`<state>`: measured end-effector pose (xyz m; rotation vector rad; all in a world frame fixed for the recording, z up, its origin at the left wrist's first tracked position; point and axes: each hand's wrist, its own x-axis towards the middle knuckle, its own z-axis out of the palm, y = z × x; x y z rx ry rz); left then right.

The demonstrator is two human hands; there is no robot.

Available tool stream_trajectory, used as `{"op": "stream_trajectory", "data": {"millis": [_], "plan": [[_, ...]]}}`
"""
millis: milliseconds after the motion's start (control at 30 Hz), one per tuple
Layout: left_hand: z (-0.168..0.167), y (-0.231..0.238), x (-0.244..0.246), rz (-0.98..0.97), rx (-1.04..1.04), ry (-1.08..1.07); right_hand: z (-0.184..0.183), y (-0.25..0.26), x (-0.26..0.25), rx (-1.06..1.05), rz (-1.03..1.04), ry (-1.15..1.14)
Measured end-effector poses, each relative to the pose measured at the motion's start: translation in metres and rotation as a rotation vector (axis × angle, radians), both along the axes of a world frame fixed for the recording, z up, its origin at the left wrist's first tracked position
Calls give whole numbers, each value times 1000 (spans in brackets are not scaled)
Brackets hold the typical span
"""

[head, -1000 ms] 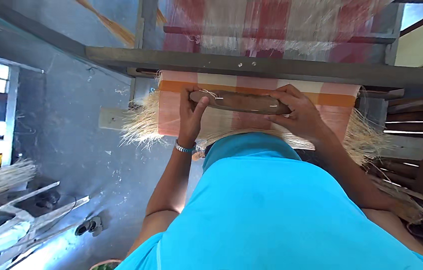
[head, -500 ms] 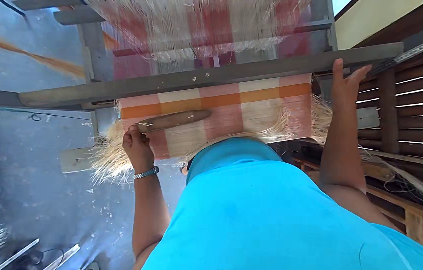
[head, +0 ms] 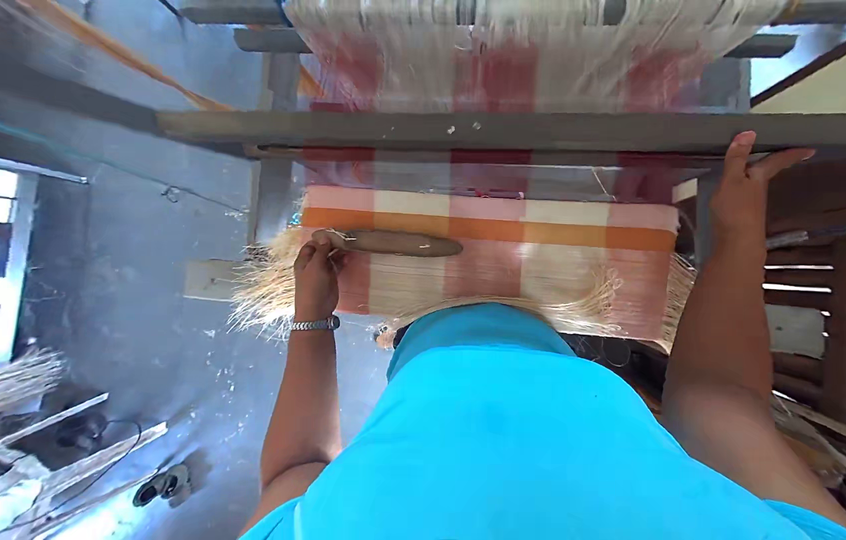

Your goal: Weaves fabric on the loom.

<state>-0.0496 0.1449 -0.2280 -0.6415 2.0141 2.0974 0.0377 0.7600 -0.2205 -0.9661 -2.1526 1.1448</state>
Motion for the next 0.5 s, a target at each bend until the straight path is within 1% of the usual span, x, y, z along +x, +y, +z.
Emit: {"op": "stream_trajectory", "data": {"millis": [67, 133, 233, 300, 367, 500], "plan": [[7, -5, -4, 2, 13, 19, 0, 12, -27, 22, -5, 47], [12, -18, -15, 56, 33, 58, 5, 21, -51, 23, 1, 25], [20, -48, -39, 174, 4, 143, 21, 22, -75, -39, 3, -49], [26, -65, -58, 309, 15, 206, 29, 16, -79, -89, -13, -109], [27, -79, -79, 445, 47, 273, 29, 12, -77, -139, -10, -102], [14, -93, -126, 658, 177, 364, 21, 14, -75, -216, -47, -148]]}}
